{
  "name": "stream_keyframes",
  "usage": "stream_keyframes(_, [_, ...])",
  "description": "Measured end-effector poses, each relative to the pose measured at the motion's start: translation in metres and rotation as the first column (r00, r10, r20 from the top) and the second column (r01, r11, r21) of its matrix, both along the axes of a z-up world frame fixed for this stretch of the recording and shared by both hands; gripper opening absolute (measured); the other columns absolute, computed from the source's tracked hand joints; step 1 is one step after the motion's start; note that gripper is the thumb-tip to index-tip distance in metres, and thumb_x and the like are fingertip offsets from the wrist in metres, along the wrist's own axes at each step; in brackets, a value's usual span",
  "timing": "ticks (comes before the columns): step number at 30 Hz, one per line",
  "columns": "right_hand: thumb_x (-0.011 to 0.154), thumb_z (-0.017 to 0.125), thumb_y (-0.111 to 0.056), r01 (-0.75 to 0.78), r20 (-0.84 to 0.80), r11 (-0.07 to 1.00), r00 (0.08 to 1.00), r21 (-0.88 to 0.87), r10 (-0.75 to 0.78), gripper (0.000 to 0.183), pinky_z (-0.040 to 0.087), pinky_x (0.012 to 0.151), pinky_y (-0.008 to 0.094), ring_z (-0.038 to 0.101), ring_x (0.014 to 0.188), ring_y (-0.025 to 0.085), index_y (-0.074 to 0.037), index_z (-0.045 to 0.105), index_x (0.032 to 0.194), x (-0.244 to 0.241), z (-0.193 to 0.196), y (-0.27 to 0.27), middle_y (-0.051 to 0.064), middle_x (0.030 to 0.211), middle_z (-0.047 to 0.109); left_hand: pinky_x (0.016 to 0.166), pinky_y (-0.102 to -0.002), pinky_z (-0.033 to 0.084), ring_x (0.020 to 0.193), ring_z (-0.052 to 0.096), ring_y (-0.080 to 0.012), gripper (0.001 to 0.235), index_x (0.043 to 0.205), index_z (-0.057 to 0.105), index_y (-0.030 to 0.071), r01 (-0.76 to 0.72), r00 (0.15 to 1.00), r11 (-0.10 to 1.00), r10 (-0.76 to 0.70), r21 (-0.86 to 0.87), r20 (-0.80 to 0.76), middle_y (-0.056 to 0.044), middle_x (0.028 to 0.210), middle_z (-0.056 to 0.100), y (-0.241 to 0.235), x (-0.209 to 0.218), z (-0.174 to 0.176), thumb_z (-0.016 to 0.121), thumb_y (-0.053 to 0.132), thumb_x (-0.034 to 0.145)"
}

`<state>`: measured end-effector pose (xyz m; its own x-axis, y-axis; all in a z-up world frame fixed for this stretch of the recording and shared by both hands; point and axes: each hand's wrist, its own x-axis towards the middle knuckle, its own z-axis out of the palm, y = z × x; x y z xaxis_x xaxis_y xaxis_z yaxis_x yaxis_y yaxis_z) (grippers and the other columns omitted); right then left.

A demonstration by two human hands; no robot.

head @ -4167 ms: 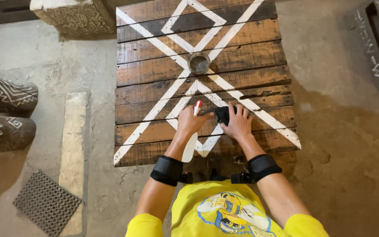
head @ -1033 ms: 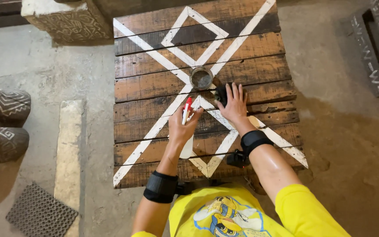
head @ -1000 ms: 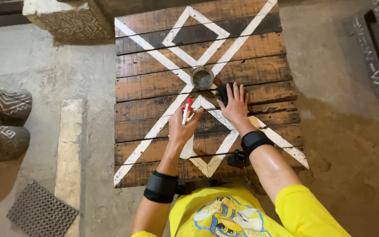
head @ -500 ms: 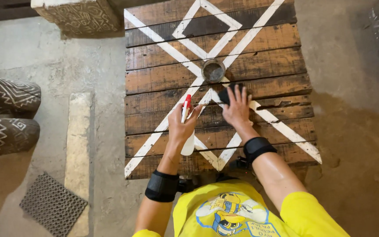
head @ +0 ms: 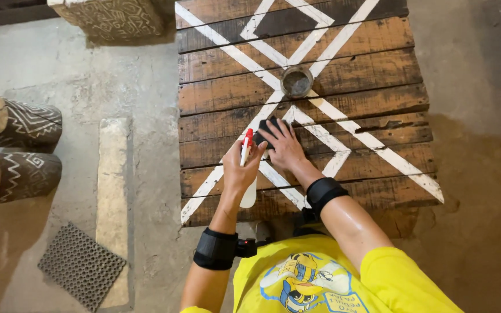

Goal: The person sprays liquid onto two wooden tables with white geometric patterns and wipes the surfaces with a black cloth. The person moves from one table to another, continuing to spray and wipe each surface.

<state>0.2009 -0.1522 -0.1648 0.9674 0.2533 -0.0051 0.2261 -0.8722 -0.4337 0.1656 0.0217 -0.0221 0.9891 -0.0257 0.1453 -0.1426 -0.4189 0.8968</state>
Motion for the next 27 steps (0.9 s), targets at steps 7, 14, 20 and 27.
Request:
stream_keyframes(7, [0.081, 0.067, -0.022, 0.01, -0.055, 1.0, 0.998, -0.015, -0.011, 0.079, 0.015, 0.126, 0.056, 0.018, 0.156, 0.031, -0.028, 0.04, 0.155, -0.035, 0.034, -0.015, 0.003, 0.168, 0.028, 0.061, -0.032, 0.049, 0.068, 0.058, -0.0119, 0.034, 0.09, 0.066, 0.001, 0.023, 0.998, 0.999, -0.021, -0.038, 0.055, -0.009, 0.074, 0.068, -0.014, -0.005, 0.0, 0.083, 0.03, 0.089])
stream_keyframes(14, [0.085, 0.066, -0.03, 0.224, -0.108, 0.963, 0.964, -0.15, -0.241, 0.078, 0.006, 0.127, 0.057, 0.013, 0.157, 0.028, -0.032, 0.035, 0.156, -0.037, 0.037, -0.06, 0.001, 0.168, 0.024, 0.061, -0.034, 0.051, 0.064, 0.062, -0.0145, 0.034, 0.09, 0.067, 0.001, 0.041, 0.997, 0.999, -0.04, -0.005, 0.066, -0.011, 0.074, 0.07, -0.038, -0.011, -0.003, 0.085, 0.03, 0.088])
stream_keyframes(20, [0.085, 0.062, -0.029, 0.323, -0.062, 0.919, 0.937, -0.228, -0.345, 0.077, 0.001, 0.124, 0.061, 0.011, 0.159, 0.029, -0.033, 0.036, 0.158, -0.04, 0.008, -0.116, 0.003, 0.17, 0.024, 0.061, -0.033, 0.052, 0.064, 0.062, -0.0133, 0.036, 0.088, 0.066, 0.001, 0.033, 0.999, 0.999, -0.033, -0.019, 0.013, -0.009, 0.072, 0.07, -0.053, -0.019, -0.005, 0.084, 0.033, 0.089])
stream_keyframes(27, [0.09, 0.06, -0.042, 0.389, -0.078, 0.887, 0.905, -0.25, -0.419, 0.073, -0.001, 0.128, 0.062, 0.006, 0.161, 0.035, -0.023, 0.04, 0.158, -0.038, 0.013, -0.156, 0.015, 0.169, 0.024, 0.057, -0.031, 0.05, 0.065, 0.062, -0.0111, 0.037, 0.091, 0.066, 0.003, 0.034, 0.999, 0.998, -0.036, -0.052, -0.035, -0.004, 0.073, 0.068, -0.068, -0.019, 0.006, 0.079, 0.038, 0.092])
